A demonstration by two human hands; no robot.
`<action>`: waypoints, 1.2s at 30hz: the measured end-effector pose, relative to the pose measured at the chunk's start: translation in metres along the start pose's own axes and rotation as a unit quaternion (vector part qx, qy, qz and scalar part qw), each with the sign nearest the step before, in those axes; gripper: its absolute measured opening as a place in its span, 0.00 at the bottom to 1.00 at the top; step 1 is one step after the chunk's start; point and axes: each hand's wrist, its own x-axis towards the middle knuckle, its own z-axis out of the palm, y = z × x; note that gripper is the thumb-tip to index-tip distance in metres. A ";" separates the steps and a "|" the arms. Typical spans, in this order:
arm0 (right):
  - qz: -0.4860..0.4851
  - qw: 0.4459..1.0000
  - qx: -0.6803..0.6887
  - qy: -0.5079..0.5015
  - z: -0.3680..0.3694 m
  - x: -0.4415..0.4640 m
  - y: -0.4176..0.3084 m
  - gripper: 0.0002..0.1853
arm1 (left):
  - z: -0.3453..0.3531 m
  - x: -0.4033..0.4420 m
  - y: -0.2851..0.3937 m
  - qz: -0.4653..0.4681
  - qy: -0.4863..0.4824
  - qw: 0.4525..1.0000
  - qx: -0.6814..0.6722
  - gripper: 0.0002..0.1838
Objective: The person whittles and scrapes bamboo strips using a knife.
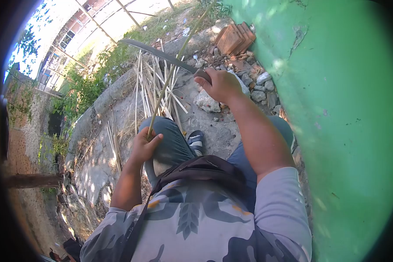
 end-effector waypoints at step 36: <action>0.031 0.902 0.426 -0.061 -0.025 -0.036 -0.088 0.13 | -0.004 -0.091 0.014 0.231 0.124 0.949 0.173 0.42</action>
